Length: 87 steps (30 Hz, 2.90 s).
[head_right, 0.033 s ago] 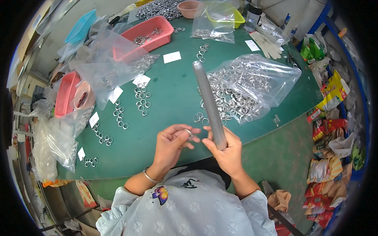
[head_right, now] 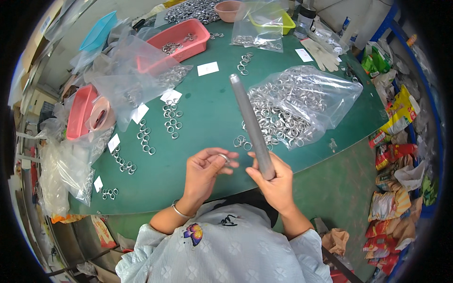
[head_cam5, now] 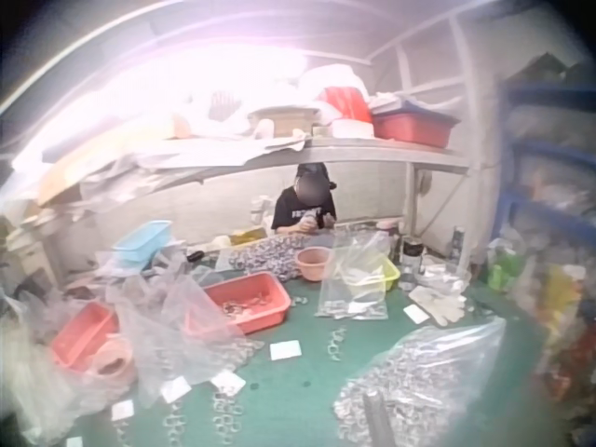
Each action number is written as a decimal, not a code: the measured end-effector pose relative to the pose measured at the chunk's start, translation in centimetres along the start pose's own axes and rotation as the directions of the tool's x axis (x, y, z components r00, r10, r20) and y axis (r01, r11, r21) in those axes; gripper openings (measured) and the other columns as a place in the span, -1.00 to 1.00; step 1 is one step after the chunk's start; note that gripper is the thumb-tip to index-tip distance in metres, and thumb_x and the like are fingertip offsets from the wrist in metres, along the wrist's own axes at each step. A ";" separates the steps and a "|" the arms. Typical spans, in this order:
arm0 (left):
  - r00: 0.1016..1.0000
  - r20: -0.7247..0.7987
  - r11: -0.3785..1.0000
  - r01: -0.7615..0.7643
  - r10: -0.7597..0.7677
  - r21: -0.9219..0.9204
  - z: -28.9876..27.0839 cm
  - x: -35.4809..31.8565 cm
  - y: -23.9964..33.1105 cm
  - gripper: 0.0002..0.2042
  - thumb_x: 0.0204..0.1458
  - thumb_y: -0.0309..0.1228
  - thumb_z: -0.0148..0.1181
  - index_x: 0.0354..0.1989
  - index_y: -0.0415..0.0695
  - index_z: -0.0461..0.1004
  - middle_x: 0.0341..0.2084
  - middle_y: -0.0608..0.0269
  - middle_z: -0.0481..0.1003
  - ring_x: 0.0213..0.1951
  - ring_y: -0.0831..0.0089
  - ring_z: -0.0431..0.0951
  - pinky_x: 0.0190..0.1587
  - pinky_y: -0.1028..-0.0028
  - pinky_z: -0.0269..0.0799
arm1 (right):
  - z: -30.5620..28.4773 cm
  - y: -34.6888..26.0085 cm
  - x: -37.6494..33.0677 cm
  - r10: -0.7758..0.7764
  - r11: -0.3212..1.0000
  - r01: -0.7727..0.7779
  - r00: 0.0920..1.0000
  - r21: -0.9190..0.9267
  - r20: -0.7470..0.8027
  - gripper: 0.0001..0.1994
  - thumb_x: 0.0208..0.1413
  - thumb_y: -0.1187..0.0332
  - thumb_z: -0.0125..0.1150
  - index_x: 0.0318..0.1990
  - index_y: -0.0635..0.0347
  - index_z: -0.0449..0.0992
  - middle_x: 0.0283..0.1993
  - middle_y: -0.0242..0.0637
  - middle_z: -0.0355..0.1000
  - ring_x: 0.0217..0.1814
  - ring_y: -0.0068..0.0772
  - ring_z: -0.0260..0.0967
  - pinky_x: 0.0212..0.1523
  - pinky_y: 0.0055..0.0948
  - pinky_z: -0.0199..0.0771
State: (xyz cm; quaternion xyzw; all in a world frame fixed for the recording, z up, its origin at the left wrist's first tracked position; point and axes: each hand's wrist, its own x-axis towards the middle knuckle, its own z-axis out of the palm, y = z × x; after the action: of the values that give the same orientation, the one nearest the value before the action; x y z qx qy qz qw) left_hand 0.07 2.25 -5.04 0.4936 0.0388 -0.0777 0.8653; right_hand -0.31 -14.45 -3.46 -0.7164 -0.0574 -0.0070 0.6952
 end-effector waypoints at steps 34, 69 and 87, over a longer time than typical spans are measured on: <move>0.967 0.248 0.997 -0.067 0.059 0.025 -0.7 -0.6 0.9 -0.68 -0.21 -0.52 0.31 -0.21 -0.32 0.48 -0.22 0.03 0.45 -0.13 0.17 0.47 -0.04 0.28 0.39 | -1.5 -1.3 -2.9 -0.311 0.664 0.356 0.931 -0.658 0.190 -0.63 -0.17 0.37 0.30 -0.10 0.11 0.49 -0.55 -0.35 0.33 -0.66 -0.37 0.26 -0.65 -0.44 0.23; 0.958 0.243 0.956 -0.206 0.153 0.207 -1.3 -2.1 1.8 -0.67 -0.26 -0.47 0.37 -0.28 -0.34 0.49 -0.34 0.12 0.43 -0.24 0.34 0.44 -0.17 0.43 0.38 | -1.0 -1.3 -2.6 -0.367 0.680 0.442 0.896 -0.584 0.251 -0.64 -0.21 0.40 0.32 -0.15 0.16 0.50 -0.57 -0.34 0.31 -0.67 -0.37 0.26 -0.66 -0.43 0.24; 0.951 -0.294 0.965 -0.164 0.100 -0.202 -9.2 0.2 0.2 -0.70 0.09 -0.41 0.04 -0.07 -0.35 0.33 -0.28 0.16 0.44 -0.18 0.41 0.44 0.04 0.33 0.34 | -0.8 3.0 -1.3 -0.065 0.831 0.117 0.991 -0.544 0.114 -0.72 -0.17 0.43 0.31 -0.22 0.21 0.51 -0.54 -0.19 0.40 -0.61 -0.24 0.33 -0.57 -0.43 0.28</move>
State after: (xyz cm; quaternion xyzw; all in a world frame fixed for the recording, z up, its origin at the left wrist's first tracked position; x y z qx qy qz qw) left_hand 0.37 10.22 -9.59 0.4003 0.1367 0.0564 0.9044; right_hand -1.28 -15.43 -6.58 -0.8816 -0.1184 -0.0236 0.4562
